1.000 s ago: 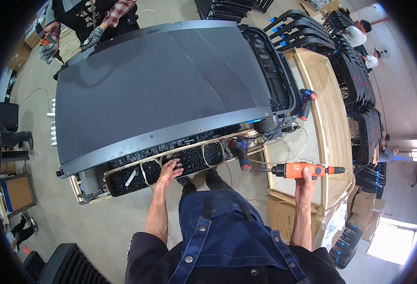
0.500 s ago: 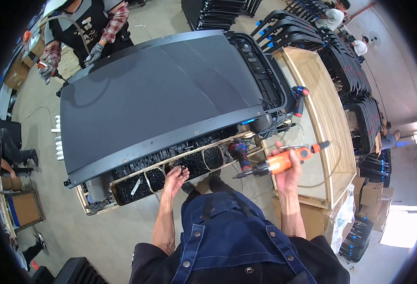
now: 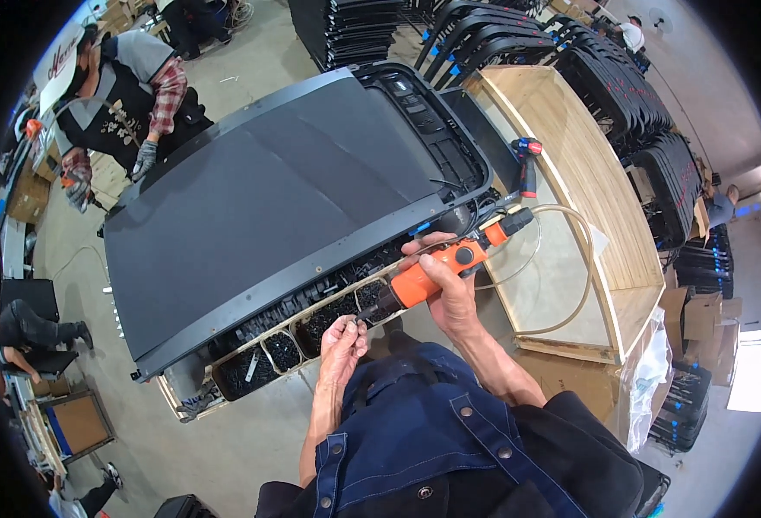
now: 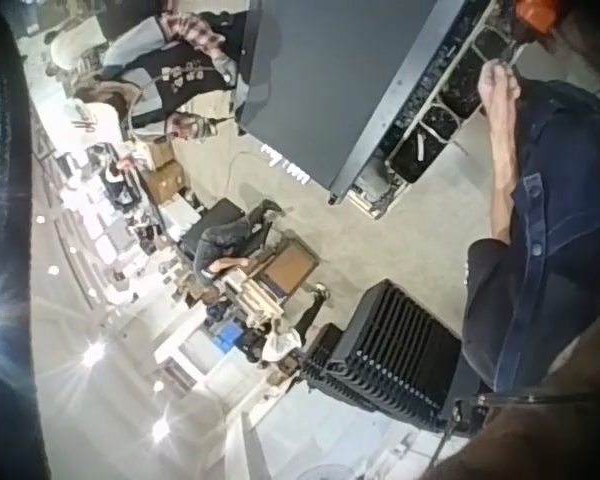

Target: Assembling a treadmill by installing internal components and securing plastic outer covers using power tools.

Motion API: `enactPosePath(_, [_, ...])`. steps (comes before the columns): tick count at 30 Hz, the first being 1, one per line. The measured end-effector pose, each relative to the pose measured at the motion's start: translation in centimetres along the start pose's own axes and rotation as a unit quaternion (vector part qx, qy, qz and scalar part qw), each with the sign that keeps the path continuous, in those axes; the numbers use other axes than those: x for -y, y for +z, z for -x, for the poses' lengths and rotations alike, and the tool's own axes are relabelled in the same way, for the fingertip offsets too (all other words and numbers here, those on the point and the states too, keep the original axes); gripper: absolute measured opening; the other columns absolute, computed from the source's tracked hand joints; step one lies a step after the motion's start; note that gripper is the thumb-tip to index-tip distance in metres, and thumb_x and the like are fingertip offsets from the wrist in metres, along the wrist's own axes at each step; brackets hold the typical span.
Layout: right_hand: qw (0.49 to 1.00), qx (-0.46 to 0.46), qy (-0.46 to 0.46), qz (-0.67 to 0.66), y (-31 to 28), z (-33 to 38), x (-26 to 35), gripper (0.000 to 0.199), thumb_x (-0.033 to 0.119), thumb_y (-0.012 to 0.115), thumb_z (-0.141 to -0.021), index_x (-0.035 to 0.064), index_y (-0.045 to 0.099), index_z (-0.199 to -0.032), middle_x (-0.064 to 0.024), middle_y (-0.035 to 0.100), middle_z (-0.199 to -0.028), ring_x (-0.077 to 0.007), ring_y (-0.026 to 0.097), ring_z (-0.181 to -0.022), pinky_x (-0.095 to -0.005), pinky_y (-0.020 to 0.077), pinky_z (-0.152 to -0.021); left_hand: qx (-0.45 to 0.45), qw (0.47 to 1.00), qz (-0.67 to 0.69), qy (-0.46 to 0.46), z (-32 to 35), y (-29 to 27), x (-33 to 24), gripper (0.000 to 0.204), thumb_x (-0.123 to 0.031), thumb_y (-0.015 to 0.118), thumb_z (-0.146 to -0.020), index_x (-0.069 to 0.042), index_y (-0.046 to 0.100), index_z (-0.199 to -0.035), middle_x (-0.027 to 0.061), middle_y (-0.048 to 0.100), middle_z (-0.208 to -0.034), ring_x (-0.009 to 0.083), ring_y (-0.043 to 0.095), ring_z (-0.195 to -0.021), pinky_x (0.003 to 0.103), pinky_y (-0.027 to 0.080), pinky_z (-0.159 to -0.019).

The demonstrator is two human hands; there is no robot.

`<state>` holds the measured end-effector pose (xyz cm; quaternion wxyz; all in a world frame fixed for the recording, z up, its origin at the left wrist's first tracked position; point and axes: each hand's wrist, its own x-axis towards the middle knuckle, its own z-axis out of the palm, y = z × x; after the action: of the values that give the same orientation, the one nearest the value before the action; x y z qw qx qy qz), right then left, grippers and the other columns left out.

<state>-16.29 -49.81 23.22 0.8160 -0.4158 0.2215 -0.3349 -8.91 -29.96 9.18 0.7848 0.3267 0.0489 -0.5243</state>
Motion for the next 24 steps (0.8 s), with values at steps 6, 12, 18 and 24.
enactPosePath(6, [1.000, 0.002, 0.012, 0.003, -2.7, -2.2, 2.3, 0.036, 0.009, 0.068, -0.089, 0.0062, 0.053, -0.122, -0.0180, 0.066, -0.115, -0.0267, 0.069, -0.099, -0.0470, 0.0568, -0.091, -0.023, 0.994, -0.094, 0.049, -1.8, 3.0, 0.7, 0.017, -0.020, 0.065, -0.101, -0.004, 0.062, -0.107, 0.0031, 0.063, -0.089, 0.0074, 0.052, -0.068, 0.022, 0.044, -0.057])
enactPosePath(12, [1.000, -0.005, 0.004, -0.006, -6.3, -5.1, 4.1, 0.041, 0.008, 0.072, -0.088, 0.0070, 0.051, -0.124, -0.0177, 0.065, -0.116, -0.0267, 0.069, -0.101, -0.0470, 0.0578, -0.091, -0.148, 0.862, -0.432, 0.219, -4.8, 7.7, 1.7, 0.016, -0.018, 0.062, -0.102, -0.002, 0.065, -0.104, 0.0025, 0.065, -0.083, 0.0060, 0.053, -0.066, 0.022, 0.044, -0.058])
enactPosePath(18, [1.000, 0.003, -0.017, 0.025, -9.1, -8.2, 6.8, 0.044, 0.004, 0.075, -0.084, 0.0060, 0.052, -0.122, -0.0177, 0.066, -0.115, -0.0270, 0.070, -0.099, -0.0471, 0.0578, -0.092, -0.046, 0.991, -0.105, -0.069, -10.1, 9.8, 1.6, 0.013, -0.015, 0.062, -0.102, -0.002, 0.061, -0.107, 0.0048, 0.061, -0.089, 0.0094, 0.051, -0.068, 0.023, 0.042, -0.057])
enactPosePath(24, [0.975, 0.091, -0.145, 0.139, -7.8, -12.0, 10.1, 0.043, -0.001, 0.078, -0.082, 0.0028, 0.054, -0.118, -0.0194, 0.068, -0.113, -0.0257, 0.071, -0.101, -0.0408, 0.0598, -0.089, -0.008, 0.952, 0.254, -0.169, -18.6, 14.3, 5.2, 0.022, -0.027, 0.063, -0.102, -0.006, 0.058, -0.101, 0.0002, 0.054, -0.086, 0.0074, 0.047, -0.072, 0.020, 0.042, -0.057])
